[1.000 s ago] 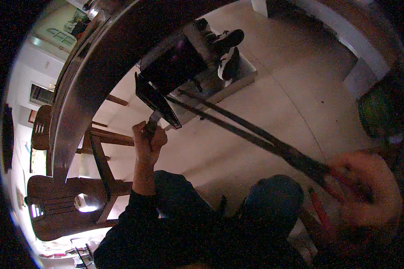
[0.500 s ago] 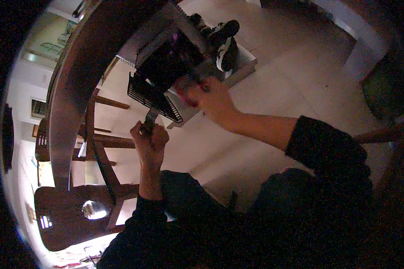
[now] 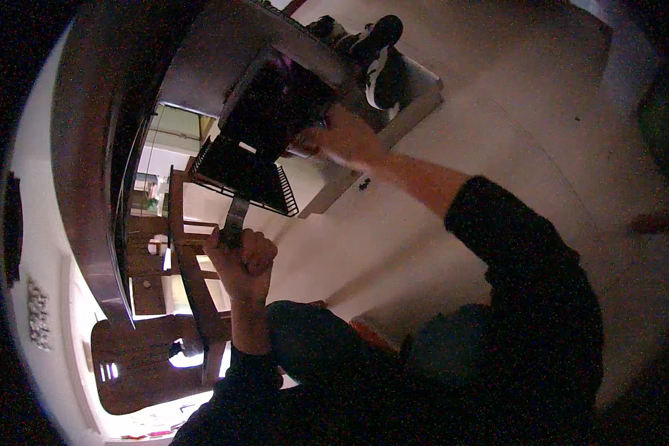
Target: The person moves a portable gas heater from the floor to a table, then uses a screwdriver to remove screws from the heater's casing. The person continues to unscrew multiple fasteners to access the internal components.
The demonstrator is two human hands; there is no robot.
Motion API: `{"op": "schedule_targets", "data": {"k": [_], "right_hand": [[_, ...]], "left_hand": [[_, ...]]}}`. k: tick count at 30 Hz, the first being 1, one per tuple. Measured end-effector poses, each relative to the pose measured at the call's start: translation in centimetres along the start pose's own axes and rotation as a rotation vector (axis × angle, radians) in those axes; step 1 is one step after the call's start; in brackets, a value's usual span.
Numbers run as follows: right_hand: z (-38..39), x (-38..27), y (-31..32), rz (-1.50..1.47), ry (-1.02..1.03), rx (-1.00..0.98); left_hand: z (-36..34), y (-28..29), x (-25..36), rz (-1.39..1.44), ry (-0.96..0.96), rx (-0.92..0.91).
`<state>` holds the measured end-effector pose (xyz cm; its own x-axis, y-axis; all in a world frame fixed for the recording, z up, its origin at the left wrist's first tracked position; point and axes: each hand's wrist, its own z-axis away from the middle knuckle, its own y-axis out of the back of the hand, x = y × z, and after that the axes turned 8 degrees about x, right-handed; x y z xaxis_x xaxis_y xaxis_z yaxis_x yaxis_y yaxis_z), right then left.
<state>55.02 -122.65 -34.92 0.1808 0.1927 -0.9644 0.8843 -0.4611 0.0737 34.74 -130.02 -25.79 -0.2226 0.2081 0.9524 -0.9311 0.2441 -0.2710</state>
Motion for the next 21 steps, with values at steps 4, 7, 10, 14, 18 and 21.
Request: {"op": "schedule_targets", "data": {"k": [4,7,10,14,18,21], "right_hand": [[-3.6,2.4,1.5,-0.001,-0.11,-0.089],[-2.6,3.7,1.3,0.062,0.153,0.298],[-1.2,5.5,1.3,-0.04,0.429,0.635],[0.5,9.7,-0.3,-0.194,0.151,0.95],[0.1,14.7,-3.7,-0.52,-0.364,0.599],[-1.3,16.8,-7.3,0.016,-0.071,0.312]], "left_hand": [[0.0,-1.1,-0.7,0.081,0.013,0.168],[0.1,-1.7,-0.8,0.126,0.066,0.094],[0.4,-2.2,-0.9,0.114,0.055,0.303],[-0.3,-2.1,-1.0,0.012,-0.013,0.246],[-0.6,-1.9,-1.9,0.094,-0.093,0.069],[-0.6,-1.9,-2.0,0.031,-0.078,0.182]]}}
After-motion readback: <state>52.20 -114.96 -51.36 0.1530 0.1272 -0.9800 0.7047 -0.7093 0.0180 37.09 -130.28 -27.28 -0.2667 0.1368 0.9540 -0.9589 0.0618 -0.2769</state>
